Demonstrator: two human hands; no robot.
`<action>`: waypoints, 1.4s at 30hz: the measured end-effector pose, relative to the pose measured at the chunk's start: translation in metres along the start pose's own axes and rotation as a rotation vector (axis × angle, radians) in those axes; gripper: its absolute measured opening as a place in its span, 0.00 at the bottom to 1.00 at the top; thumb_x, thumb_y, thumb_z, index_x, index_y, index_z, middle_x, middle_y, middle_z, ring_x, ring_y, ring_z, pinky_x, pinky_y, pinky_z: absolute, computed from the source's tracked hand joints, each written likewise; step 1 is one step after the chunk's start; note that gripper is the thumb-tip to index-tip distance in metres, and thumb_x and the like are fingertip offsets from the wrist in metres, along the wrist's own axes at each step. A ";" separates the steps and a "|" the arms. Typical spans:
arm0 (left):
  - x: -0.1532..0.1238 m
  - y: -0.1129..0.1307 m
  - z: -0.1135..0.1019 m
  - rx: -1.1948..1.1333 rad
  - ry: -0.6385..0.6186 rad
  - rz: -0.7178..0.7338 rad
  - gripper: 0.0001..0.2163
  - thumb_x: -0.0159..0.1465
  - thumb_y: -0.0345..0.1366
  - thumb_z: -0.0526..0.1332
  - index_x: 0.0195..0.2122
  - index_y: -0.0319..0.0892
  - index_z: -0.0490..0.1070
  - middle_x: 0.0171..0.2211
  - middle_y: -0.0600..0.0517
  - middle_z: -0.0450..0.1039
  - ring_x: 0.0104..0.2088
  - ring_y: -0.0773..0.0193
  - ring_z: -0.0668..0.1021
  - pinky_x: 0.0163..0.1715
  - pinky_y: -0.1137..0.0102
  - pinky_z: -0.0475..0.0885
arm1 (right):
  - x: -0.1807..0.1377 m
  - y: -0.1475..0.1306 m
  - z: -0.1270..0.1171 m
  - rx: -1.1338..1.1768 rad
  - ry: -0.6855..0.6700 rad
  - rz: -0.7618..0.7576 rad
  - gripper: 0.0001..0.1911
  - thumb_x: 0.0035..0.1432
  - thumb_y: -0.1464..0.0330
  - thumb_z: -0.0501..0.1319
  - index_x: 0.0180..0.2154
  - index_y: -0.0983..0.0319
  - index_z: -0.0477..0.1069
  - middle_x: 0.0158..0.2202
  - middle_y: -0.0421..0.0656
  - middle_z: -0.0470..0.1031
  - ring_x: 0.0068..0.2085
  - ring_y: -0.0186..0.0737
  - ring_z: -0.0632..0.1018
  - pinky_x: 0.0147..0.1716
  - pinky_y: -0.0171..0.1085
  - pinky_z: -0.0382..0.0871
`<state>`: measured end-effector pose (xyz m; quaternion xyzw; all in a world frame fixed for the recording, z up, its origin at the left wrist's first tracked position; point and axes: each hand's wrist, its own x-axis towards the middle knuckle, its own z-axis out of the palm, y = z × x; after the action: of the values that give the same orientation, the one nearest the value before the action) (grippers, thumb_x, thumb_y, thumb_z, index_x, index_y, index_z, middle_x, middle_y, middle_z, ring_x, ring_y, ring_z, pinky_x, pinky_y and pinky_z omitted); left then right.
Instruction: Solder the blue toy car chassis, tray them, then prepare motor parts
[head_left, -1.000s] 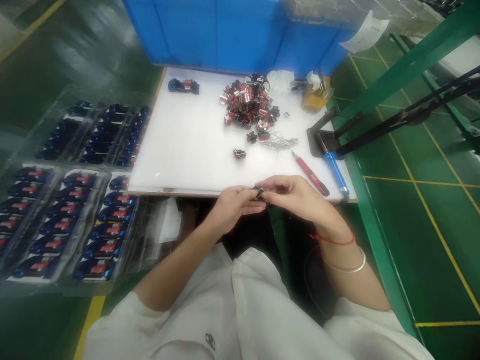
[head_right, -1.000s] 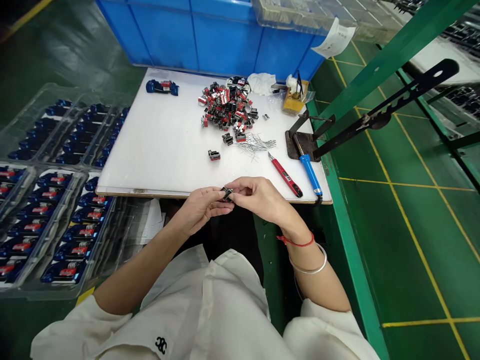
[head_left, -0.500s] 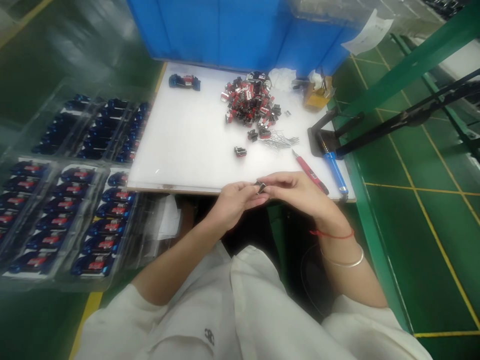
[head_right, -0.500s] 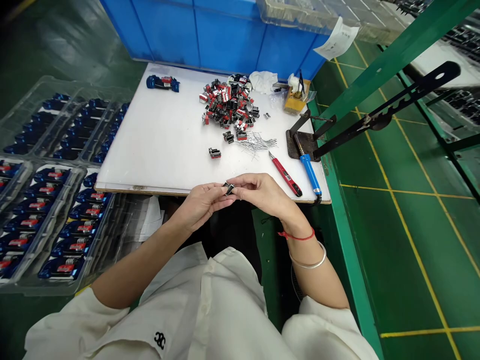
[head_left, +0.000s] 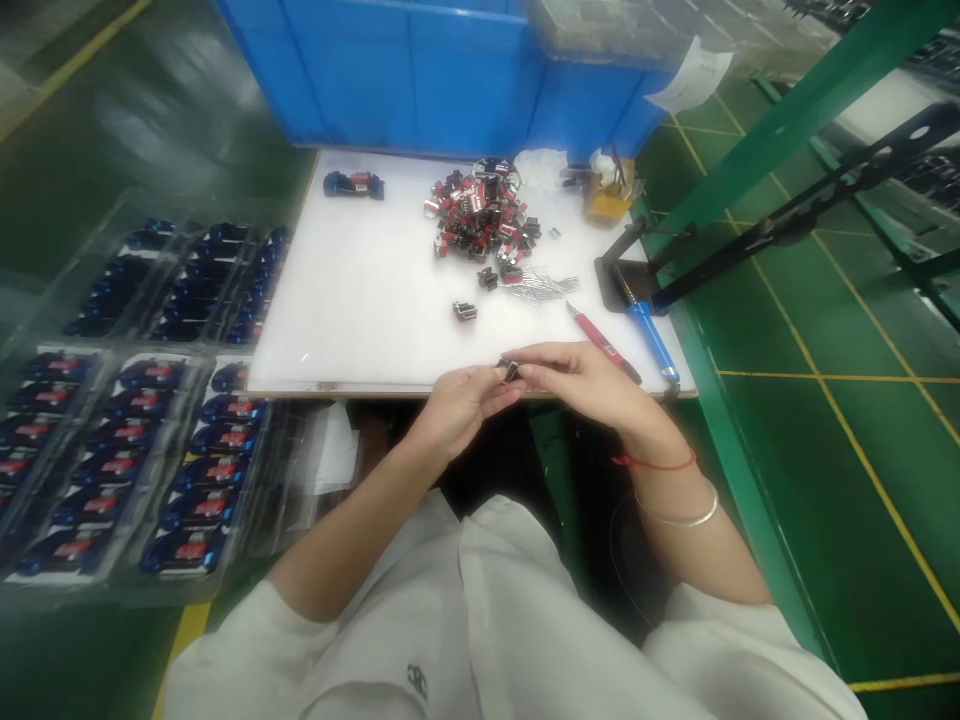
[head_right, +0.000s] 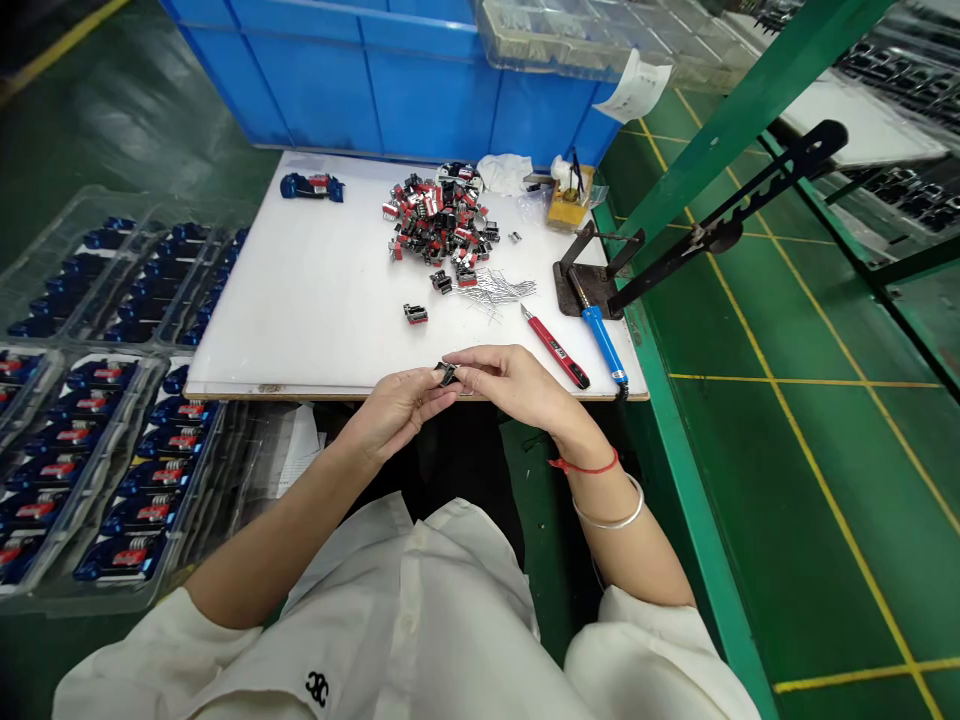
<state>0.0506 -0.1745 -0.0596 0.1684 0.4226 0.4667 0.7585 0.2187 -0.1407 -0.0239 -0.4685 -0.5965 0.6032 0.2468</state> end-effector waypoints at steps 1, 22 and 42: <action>0.000 0.000 0.000 0.004 0.001 0.003 0.08 0.62 0.30 0.66 0.24 0.36 0.76 0.30 0.49 0.79 0.37 0.66 0.82 0.48 0.71 0.78 | 0.000 0.000 0.000 -0.008 0.001 -0.008 0.14 0.56 0.66 0.66 0.45 0.60 0.80 0.42 0.42 0.83 0.45 0.44 0.83 0.48 0.45 0.79; 0.001 -0.003 0.014 -0.125 0.061 0.013 0.12 0.65 0.25 0.62 0.24 0.33 0.76 0.26 0.49 0.78 0.31 0.68 0.82 0.50 0.68 0.78 | -0.001 -0.003 -0.005 -0.316 0.077 -0.071 0.17 0.60 0.61 0.61 0.48 0.58 0.79 0.36 0.43 0.83 0.41 0.45 0.82 0.45 0.46 0.77; 0.000 -0.003 0.008 -0.102 -0.019 0.015 0.11 0.64 0.25 0.63 0.24 0.33 0.74 0.26 0.49 0.78 0.33 0.66 0.83 0.50 0.66 0.77 | -0.009 0.001 0.002 -0.416 0.173 -0.181 0.16 0.61 0.60 0.60 0.47 0.58 0.79 0.43 0.43 0.83 0.47 0.46 0.82 0.52 0.47 0.75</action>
<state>0.0586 -0.1747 -0.0567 0.1372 0.3899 0.4918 0.7663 0.2207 -0.1494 -0.0225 -0.5039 -0.7239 0.4004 0.2483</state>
